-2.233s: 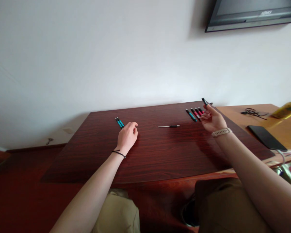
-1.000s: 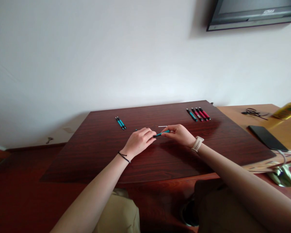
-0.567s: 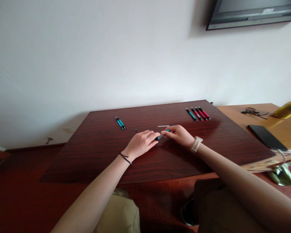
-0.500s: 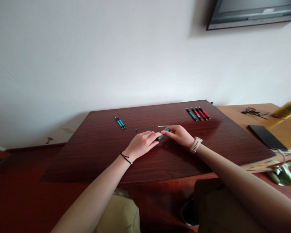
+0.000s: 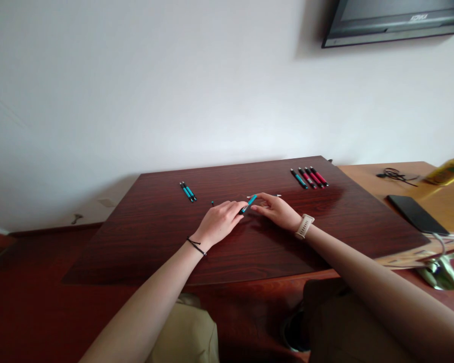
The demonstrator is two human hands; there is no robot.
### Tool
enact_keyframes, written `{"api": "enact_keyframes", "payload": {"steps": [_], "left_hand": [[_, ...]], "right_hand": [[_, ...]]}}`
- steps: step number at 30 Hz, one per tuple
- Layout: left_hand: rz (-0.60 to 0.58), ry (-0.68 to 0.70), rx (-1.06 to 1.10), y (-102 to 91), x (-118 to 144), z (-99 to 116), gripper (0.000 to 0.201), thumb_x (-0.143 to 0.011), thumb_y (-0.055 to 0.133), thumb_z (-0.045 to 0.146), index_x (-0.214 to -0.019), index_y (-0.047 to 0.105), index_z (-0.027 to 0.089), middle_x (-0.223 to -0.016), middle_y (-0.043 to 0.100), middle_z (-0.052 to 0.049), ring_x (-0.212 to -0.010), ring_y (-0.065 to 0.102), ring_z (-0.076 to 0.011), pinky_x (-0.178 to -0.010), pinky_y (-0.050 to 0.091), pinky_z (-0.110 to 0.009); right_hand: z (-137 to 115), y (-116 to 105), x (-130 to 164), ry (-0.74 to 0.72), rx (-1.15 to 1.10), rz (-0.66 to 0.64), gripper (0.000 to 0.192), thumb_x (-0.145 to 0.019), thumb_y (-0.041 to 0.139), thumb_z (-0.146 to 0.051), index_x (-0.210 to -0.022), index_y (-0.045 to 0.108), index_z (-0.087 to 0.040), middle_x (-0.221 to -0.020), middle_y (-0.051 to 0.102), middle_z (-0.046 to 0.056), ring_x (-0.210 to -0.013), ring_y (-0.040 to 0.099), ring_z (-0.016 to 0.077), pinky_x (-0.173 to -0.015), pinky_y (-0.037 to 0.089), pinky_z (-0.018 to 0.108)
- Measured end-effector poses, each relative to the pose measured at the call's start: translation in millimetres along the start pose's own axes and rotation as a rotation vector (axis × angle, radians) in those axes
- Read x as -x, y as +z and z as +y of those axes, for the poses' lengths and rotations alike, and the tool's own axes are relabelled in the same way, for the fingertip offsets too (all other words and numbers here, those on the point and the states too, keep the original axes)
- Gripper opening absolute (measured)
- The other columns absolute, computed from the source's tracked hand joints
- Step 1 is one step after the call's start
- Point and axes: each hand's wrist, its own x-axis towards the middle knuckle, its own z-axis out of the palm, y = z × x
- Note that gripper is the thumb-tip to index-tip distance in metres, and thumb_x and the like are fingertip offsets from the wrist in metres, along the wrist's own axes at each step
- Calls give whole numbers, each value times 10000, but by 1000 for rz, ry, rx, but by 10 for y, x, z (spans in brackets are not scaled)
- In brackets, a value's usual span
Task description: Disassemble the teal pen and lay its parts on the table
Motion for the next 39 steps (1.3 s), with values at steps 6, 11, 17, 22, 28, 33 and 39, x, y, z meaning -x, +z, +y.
{"api": "enact_keyframes", "payload": {"steps": [6, 11, 17, 22, 28, 33, 39], "left_hand": [[21, -142, -8, -11, 6, -68, 319, -1027, 605, 171, -1337, 572, 234, -1220, 747, -61, -1060, 727, -221, -933, 588, -363], [60, -274, -46, -28, 18, -162, 229, -999, 620, 152, -1216, 611, 225, -1114, 764, -59, -964, 737, -222, -865, 577, -344], [41, -383, -129, -50, 25, -194, 110, -998, 607, 164, -1092, 612, 220, -1026, 761, -62, -911, 736, -232, -802, 548, -324], [-22, -461, -208, -66, 30, -180, 11, -1019, 594, 222, -1020, 603, 228, -958, 757, -58, -846, 733, -240, -706, 497, -311], [-35, -465, -245, -54, 61, -198, 11, -1015, 605, 234, -1020, 595, 235, -948, 760, -48, -820, 732, -236, -669, 465, -311], [-63, -473, -254, -55, 84, -200, 43, -1005, 629, 233, -1019, 589, 235, -957, 765, -49, -839, 737, -233, -674, 470, -307], [-60, -479, -240, -74, 89, -194, 85, -984, 664, 231, -1014, 584, 235, -970, 765, -47, -851, 736, -239, -676, 473, -309]], "right_hand": [[27, 13, 20, 18, 45, -23, 579, -970, 651, -594, -1387, 613, -194, -619, 444, -75, -564, 405, 149, -556, 318, 278], [35, 3, 44, 15, 71, -26, 599, -985, 639, -565, -1449, 581, -191, -617, 399, -89, -567, 383, 141, -571, 315, 271], [54, 3, 50, 8, 111, -22, 559, -989, 635, -563, -1412, 613, -199, -625, 415, -86, -580, 409, 142, -588, 317, 269], [38, -3, 55, -4, 124, -32, 523, -999, 631, -541, -1389, 633, -193, -634, 424, -85, -584, 419, 137, -608, 329, 269], [31, -11, 61, -7, 129, -33, 502, -1001, 627, -539, -1354, 661, -185, -662, 449, -68, -610, 442, 144, -631, 354, 274], [36, -12, 54, -10, 162, -20, 459, -996, 630, -535, -1317, 690, -212, -695, 512, -42, -628, 463, 157, -635, 369, 284], [10, -9, 49, -5, 170, -32, 408, -994, 633, -520, -1260, 720, -223, -759, 624, -5, -645, 522, 172, -655, 414, 301]]}}
